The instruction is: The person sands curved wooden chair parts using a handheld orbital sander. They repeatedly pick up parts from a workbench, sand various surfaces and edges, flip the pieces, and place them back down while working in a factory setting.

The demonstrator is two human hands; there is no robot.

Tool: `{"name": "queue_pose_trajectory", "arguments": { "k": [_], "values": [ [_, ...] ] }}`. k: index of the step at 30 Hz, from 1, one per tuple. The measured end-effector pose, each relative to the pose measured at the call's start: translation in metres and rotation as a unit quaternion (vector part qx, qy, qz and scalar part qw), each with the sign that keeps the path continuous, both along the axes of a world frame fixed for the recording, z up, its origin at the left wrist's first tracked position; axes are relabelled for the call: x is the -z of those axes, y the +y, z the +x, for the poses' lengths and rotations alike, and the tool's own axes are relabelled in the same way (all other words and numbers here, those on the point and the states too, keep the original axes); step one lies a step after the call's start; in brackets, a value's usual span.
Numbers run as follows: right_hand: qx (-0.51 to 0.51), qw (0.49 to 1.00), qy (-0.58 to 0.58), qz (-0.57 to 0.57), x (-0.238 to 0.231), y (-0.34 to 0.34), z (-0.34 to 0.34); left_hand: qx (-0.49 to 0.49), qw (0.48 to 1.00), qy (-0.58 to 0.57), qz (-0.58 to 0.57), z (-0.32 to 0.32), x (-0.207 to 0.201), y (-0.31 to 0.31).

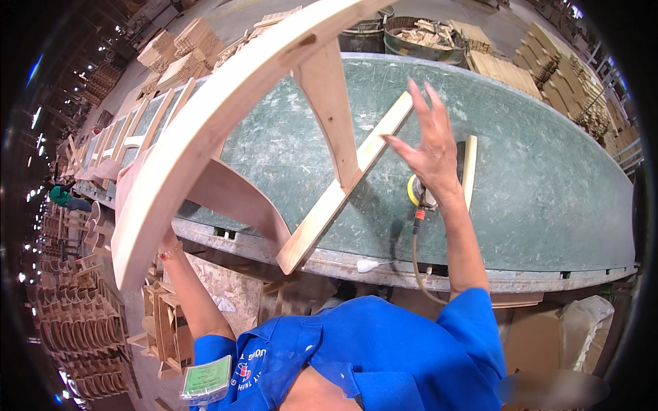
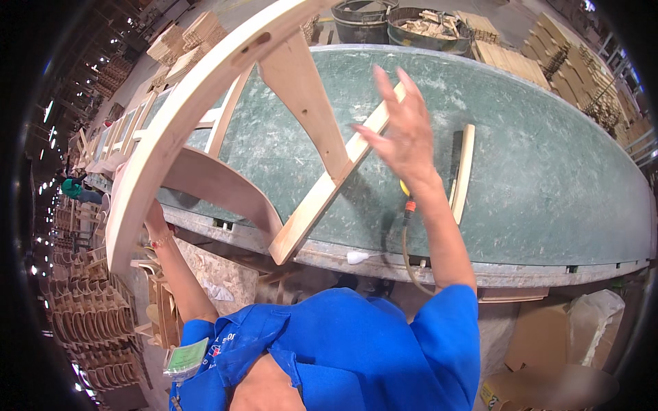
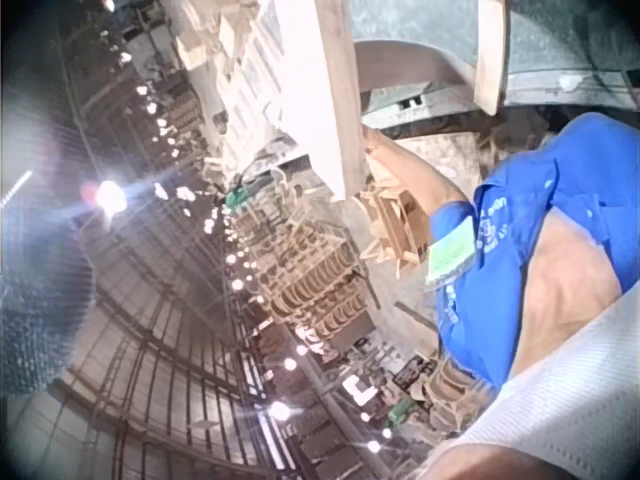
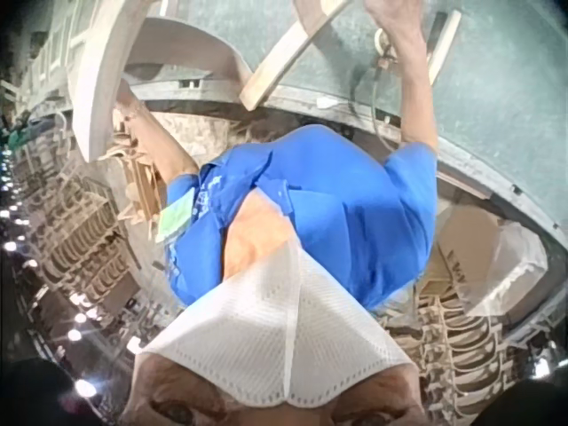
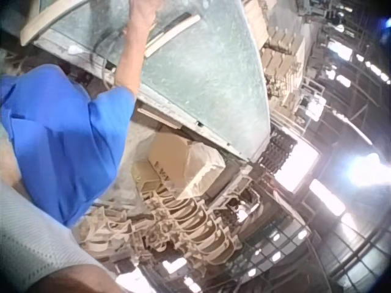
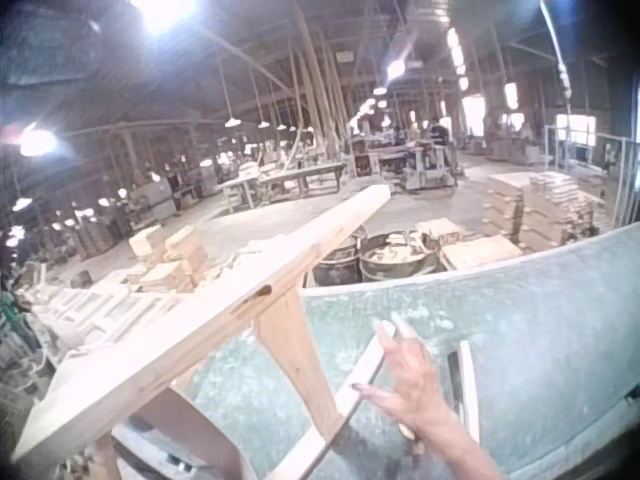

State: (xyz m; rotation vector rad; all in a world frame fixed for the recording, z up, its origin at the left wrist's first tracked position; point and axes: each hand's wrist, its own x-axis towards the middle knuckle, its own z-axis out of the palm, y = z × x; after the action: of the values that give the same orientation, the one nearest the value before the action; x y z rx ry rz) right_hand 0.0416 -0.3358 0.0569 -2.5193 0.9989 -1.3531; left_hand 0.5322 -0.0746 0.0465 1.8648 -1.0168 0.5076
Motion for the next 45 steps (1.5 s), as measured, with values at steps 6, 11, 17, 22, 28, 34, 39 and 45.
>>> {"name": "queue_pose_trajectory", "arguments": {
  "k": [6,11,17,22,28,34,39,45],
  "values": [
    [-0.257,0.936,0.073,-0.228,-0.138,0.048,0.067,0.074,0.982,0.138,-0.102,-0.057,0.024,-0.004],
    [-0.277,0.932,0.058,-0.226,-0.148,0.033,0.071,0.093,0.908,0.378,-0.154,-0.144,0.084,0.036],
    [-0.259,0.934,0.101,-0.226,-0.158,0.051,0.044,0.088,0.715,0.682,-0.126,-0.226,0.153,0.052],
    [-0.245,0.933,0.113,-0.238,-0.155,0.065,0.023,0.076,0.642,0.755,-0.112,-0.255,0.188,0.051],
    [-0.255,0.914,0.184,-0.255,-0.177,0.071,0.02,0.067,0.639,0.759,-0.1,-0.282,0.207,0.057],
    [-0.213,0.872,0.203,-0.39,-0.293,0.116,0.017,0.229,0.541,0.769,-0.253,-0.273,0.191,0.078],
    [-0.165,0.942,0.226,-0.185,-0.382,0.172,-0.025,0.529,0.295,0.676,-0.419,-0.35,0.139,0.044],
    [-0.228,0.95,0.205,-0.057,-0.406,0.198,-0.118,0.451,0.428,0.645,-0.445,-0.349,0.076,0.052]
  ]
}}
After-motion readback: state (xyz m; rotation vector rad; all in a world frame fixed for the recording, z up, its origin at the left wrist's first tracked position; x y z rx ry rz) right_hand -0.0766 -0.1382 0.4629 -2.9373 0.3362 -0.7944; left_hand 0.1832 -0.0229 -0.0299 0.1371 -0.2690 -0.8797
